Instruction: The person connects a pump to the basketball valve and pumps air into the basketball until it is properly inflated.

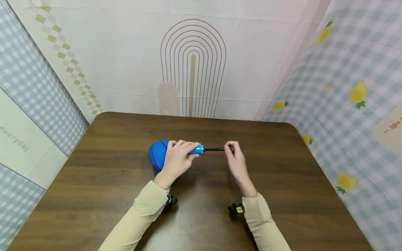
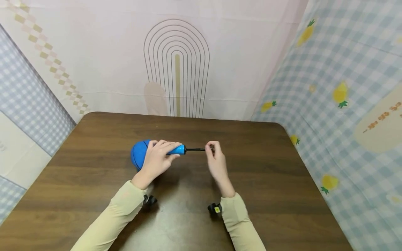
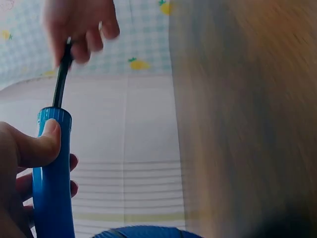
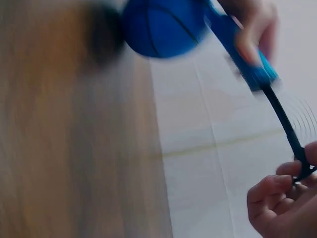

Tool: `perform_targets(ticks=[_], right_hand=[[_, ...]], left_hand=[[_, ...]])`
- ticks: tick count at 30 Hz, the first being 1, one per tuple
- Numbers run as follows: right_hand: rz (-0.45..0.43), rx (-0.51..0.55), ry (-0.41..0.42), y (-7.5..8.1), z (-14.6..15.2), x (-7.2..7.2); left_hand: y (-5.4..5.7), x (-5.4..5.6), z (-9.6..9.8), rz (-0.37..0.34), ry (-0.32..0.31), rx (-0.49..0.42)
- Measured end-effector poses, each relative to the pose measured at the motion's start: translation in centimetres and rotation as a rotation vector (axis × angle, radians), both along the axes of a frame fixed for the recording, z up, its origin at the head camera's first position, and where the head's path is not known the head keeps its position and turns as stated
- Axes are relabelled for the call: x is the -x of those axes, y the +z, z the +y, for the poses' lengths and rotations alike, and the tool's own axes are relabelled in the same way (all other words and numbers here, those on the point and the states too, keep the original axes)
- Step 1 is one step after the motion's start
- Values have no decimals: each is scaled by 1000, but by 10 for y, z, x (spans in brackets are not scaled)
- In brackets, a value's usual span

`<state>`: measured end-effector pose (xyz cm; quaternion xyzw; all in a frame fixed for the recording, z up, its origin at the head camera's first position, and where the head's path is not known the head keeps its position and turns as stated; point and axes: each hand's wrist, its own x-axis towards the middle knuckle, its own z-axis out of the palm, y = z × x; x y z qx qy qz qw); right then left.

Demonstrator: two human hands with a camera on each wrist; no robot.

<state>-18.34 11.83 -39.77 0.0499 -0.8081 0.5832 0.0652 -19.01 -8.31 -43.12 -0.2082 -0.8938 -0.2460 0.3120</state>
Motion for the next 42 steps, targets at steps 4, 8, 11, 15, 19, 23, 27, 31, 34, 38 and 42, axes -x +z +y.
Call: perform_targets(ticks=[4,8,11,15,19,23,27,31,34,38,42], right_hand=[[-13,74,-68,-11,7,10],[-9,121,-24,-36,-16,15],[-1,140,37,-51,-33,13],[29,72,77,-52,-34,12],[77,-41,42,-41,-13,18],[57,14,-47,-36,12,22],[32,88,-101,-38,13,24],[53,83,-53,-46,-13,19],[87,39,15,-50,-29,14],[118,-66,59,-45,-28,12],[112,-102,-24,-38,-4,18]], left_hand=[[-1,-1,3,9,35,9],[-4,-1,16,30,65,50],[-7,-1,23,38,60,80],[-6,0,23,30,22,86],[-3,2,12,-4,13,45],[-3,2,3,-29,29,16],[-4,1,6,-26,44,27],[-3,-2,17,-16,58,79],[-1,-3,22,-23,39,102],[4,-2,19,-65,-3,71],[7,0,9,-125,-8,30]])
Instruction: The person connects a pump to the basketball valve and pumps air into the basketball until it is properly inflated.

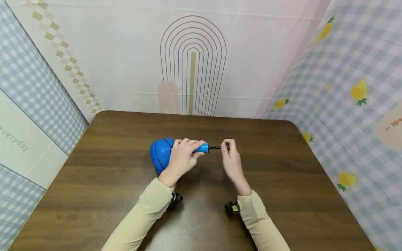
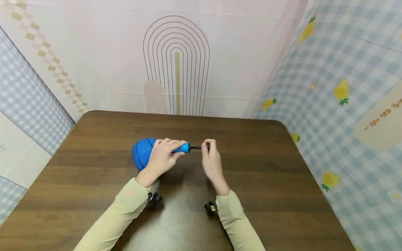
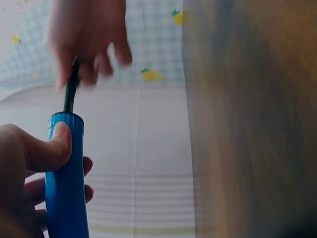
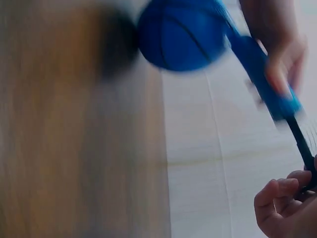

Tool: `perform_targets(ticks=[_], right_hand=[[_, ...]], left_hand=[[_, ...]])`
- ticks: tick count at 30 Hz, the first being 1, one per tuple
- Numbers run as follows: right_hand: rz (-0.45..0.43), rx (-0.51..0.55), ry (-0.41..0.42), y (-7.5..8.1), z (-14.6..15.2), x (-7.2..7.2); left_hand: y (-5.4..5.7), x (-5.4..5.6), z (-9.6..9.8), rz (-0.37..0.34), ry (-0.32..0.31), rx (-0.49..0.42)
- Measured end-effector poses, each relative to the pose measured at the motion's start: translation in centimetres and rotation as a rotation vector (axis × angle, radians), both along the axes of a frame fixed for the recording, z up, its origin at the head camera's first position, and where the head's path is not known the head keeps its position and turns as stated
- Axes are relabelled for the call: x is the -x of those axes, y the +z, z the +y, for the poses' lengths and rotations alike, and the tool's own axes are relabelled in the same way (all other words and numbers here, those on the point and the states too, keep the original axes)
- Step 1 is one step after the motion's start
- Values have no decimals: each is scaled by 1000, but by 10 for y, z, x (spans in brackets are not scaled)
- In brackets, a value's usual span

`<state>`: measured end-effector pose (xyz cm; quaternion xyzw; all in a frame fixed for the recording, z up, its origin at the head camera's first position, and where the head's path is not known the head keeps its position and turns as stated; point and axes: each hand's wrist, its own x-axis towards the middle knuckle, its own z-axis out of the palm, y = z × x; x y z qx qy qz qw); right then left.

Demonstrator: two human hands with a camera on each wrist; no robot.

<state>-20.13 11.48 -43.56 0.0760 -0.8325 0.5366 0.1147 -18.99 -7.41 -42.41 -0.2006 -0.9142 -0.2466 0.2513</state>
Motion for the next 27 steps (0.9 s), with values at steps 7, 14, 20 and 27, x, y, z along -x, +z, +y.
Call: perform_targets(ticks=[7,14,20,27], right_hand=[[-49,190,-47,0,24,9],[-58,193,61,-2,-18,-6],[-8,37,74,-5,-13,-2],[-37,102,-57,12,25,1]], left_hand=[[1,0,-4,-6,19,-1],[-2,-2,15,99,42,48],[1,0,14,74,-25,13],[1,2,1,-3,-12,-35]])
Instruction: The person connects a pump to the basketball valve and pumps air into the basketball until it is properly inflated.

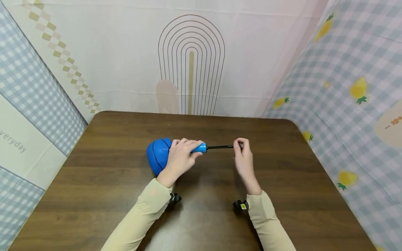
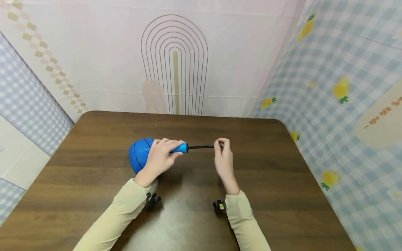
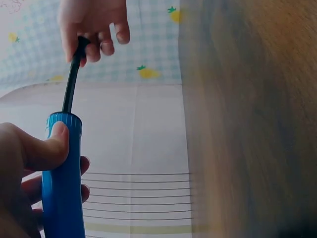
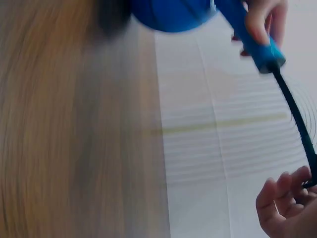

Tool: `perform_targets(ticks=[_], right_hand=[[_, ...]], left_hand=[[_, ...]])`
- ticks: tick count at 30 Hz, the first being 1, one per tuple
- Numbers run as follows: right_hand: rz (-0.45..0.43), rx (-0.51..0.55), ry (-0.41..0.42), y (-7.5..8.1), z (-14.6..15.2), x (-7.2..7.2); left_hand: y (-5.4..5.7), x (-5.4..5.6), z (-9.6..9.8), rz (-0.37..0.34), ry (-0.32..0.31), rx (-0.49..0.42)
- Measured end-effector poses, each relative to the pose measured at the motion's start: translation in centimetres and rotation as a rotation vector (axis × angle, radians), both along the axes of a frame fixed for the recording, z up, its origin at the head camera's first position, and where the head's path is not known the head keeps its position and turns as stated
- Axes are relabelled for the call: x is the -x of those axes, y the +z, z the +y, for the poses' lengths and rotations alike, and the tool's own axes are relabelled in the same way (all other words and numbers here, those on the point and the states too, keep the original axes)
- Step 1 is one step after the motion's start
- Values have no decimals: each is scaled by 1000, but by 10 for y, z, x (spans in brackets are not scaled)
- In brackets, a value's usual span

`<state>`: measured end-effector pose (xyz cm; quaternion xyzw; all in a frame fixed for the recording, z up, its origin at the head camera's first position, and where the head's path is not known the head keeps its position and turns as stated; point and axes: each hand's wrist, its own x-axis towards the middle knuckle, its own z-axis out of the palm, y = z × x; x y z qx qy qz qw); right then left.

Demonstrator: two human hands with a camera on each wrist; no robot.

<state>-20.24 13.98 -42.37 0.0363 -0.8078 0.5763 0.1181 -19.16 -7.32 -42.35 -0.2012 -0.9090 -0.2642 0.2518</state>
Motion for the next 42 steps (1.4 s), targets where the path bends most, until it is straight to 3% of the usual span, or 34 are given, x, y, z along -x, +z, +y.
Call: perform_targets(ticks=[5,10,14,18,24,30,37,42], right_hand=[[-33,87,-1,10,-15,-10],[-9,99,53,-15,-46,-11],[24,1,98,-28,-52,-8],[36,-76,92,-22,-38,-7],[-32,16,-31,-7,-4,-1],[-24,59,-104,11,-23,-14],[-25,143,19,-22,-54,-10],[21,-24,29,-20,-41,-8]], left_hand=[[-2,-1,5,38,33,44],[-6,-4,16,108,39,89],[-6,-4,17,139,16,86],[-5,-3,8,109,-13,81],[-2,-2,-4,32,14,51],[-3,-1,13,72,41,79],[-10,-1,28,137,60,81],[-6,-1,18,105,-5,42]])
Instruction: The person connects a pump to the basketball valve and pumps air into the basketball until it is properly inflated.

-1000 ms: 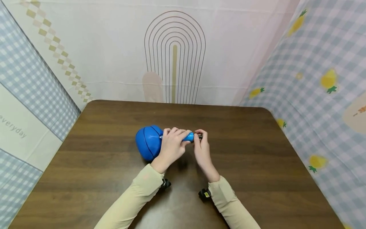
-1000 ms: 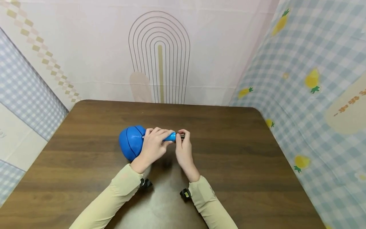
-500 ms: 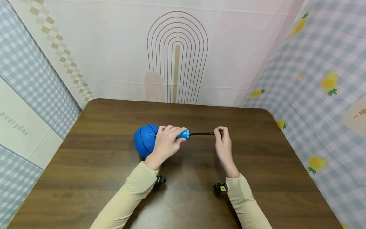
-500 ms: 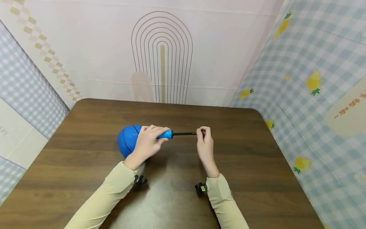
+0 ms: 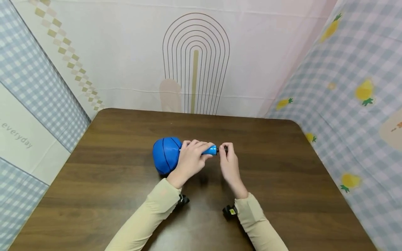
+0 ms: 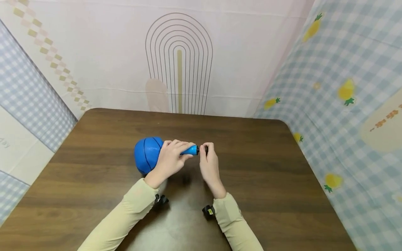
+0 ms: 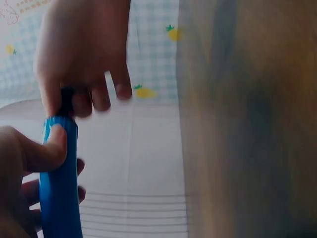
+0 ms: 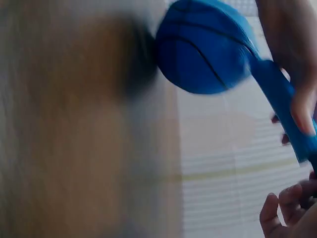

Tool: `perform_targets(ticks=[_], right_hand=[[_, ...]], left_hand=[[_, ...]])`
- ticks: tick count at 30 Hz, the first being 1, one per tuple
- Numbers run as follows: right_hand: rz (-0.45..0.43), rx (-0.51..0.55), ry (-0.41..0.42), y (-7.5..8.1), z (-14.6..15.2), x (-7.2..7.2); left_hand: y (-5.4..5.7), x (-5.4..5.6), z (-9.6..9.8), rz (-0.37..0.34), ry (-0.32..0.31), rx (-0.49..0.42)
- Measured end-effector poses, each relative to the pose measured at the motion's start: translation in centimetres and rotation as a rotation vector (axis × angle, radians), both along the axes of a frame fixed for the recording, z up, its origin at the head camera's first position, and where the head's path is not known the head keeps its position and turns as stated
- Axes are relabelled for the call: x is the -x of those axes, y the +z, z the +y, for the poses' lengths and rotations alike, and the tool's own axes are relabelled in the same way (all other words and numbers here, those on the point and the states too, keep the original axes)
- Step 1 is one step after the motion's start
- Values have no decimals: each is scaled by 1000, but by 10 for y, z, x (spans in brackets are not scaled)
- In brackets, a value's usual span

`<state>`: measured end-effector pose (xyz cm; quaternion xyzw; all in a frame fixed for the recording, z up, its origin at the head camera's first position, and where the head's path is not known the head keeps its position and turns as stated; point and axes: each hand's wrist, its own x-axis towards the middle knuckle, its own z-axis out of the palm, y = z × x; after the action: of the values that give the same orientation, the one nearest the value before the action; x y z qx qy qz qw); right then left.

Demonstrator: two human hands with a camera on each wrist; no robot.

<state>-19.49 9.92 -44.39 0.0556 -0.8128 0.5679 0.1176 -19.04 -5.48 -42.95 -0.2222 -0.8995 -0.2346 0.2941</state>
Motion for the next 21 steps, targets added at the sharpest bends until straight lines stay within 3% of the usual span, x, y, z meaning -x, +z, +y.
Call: perform_targets(ticks=[2,8,16,21], right_hand=[[21,-48,-33,4,13,2],[13,-38,-97,11,43,10],[-47,123,15,-12,2,10],[-38,94,99,-13,-17,6]], left_hand=[[4,0,-7,-32,-14,-15],[8,0,-29,-107,9,-39],[1,-2,-15,-32,89,46],[-1,-3,-4,-18,91,68]])
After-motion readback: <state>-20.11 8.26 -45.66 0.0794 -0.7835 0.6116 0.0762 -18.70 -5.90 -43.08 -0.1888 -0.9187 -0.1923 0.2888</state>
